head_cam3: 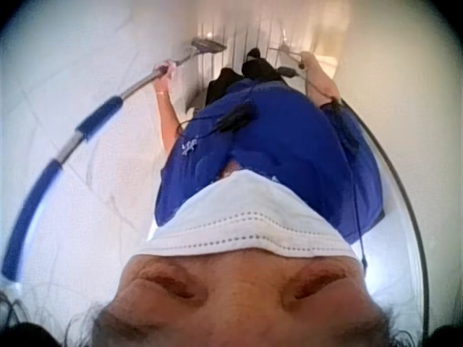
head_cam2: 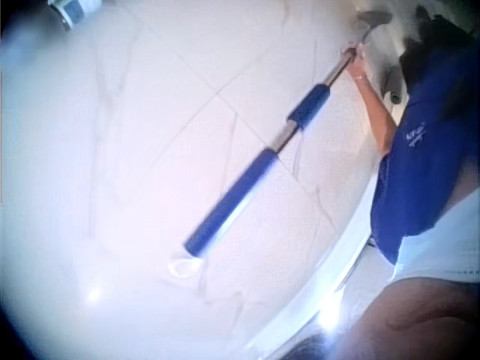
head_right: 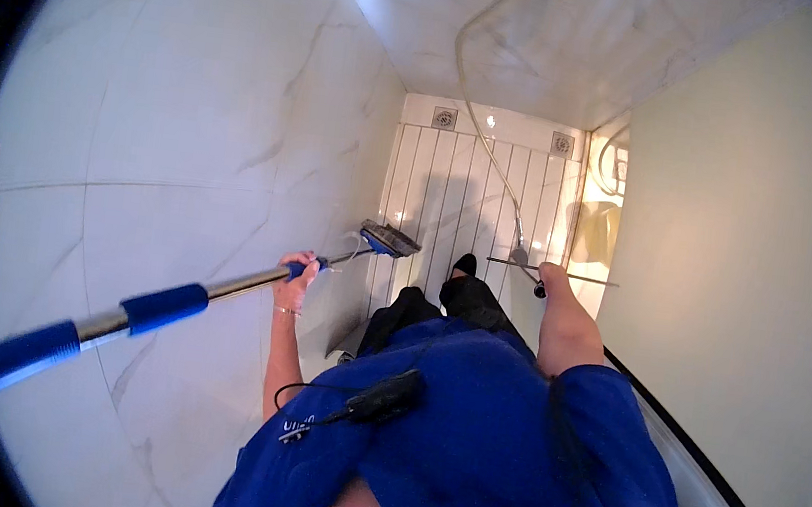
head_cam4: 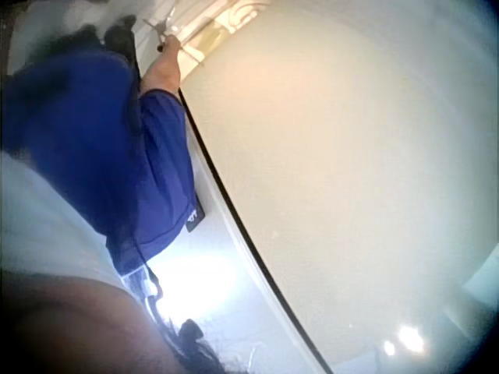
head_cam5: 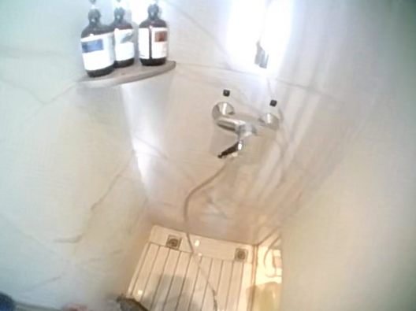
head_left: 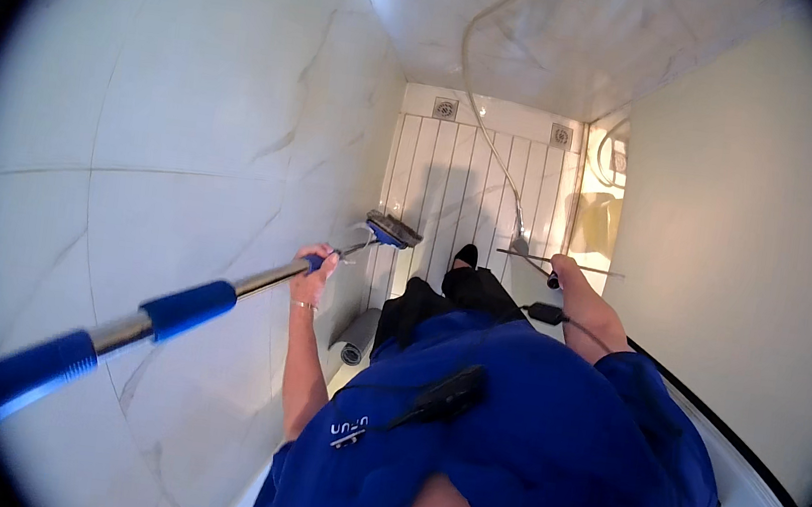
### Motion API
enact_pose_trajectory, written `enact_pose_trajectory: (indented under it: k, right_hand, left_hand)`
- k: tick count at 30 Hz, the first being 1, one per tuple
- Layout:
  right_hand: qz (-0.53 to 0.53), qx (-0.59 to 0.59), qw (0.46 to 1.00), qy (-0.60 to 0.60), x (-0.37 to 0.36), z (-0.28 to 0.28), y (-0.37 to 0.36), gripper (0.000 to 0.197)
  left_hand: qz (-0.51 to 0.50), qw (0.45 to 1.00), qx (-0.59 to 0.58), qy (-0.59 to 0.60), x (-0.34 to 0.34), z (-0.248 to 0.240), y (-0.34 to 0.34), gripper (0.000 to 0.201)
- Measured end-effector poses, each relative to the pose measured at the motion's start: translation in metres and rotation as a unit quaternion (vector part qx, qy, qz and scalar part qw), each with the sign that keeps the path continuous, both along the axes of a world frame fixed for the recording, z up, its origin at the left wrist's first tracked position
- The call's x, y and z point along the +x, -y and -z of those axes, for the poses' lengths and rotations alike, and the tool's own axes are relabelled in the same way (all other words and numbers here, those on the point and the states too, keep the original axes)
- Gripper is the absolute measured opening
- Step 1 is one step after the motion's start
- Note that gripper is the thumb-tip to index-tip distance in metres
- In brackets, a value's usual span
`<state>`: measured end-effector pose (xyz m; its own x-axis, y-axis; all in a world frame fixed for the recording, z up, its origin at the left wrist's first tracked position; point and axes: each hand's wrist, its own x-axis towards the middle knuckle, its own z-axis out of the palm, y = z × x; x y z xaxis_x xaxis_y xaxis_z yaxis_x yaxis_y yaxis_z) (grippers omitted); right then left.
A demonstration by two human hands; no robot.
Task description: The person cleans a shower stall using a squeegee to wipe the glass door and walls, followed by a mop to clean the floor. They then use a handheld shower head to rinse the surfaces and the shower head itself.
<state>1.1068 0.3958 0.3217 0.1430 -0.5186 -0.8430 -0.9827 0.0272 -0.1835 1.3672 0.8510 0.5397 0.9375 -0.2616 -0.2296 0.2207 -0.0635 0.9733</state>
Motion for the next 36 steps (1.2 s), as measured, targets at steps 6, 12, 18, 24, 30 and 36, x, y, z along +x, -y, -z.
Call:
enact_pose_trajectory:
  k: [6, 12, 18, 24, 30, 36]
  right_hand:
    - [-0.039, -0.046, 0.998, 0.034, 0.023, -0.008, -0.018, 0.033]
    - [0.099, -0.073, 0.992, 0.043, 0.047, -0.049, -0.014, 0.027]
    - [0.218, -0.09, 0.971, 0.026, 0.044, -0.046, 0.0, 0.03]
    - [0.33, -0.13, 0.931, 0.079, 0.034, -0.027, -0.012, 0.031]
    - [0.036, -0.15, 0.987, 0.048, 0.022, -0.013, -0.05, 0.034]
    - [0.046, -0.074, 0.996, -0.025, 0.042, 0.01, -0.062, 0.035]
  left_hand:
    - [0.124, 0.991, 0.043, 0.033, 0.057, 0.0, -0.001, 0.023]
    - [0.166, 0.981, 0.09, 0.031, 0.07, -0.002, -0.017, 0.024]
    - [0.203, 0.975, 0.091, 0.012, 0.078, -0.008, -0.021, 0.026]
    - [0.248, 0.96, 0.116, 0.055, 0.082, -0.008, -0.018, 0.023]
    - [0.31, 0.939, 0.104, 0.105, 0.084, -0.014, -0.013, 0.025]
    - [0.224, 0.962, 0.138, 0.075, 0.081, -0.021, -0.007, 0.025]
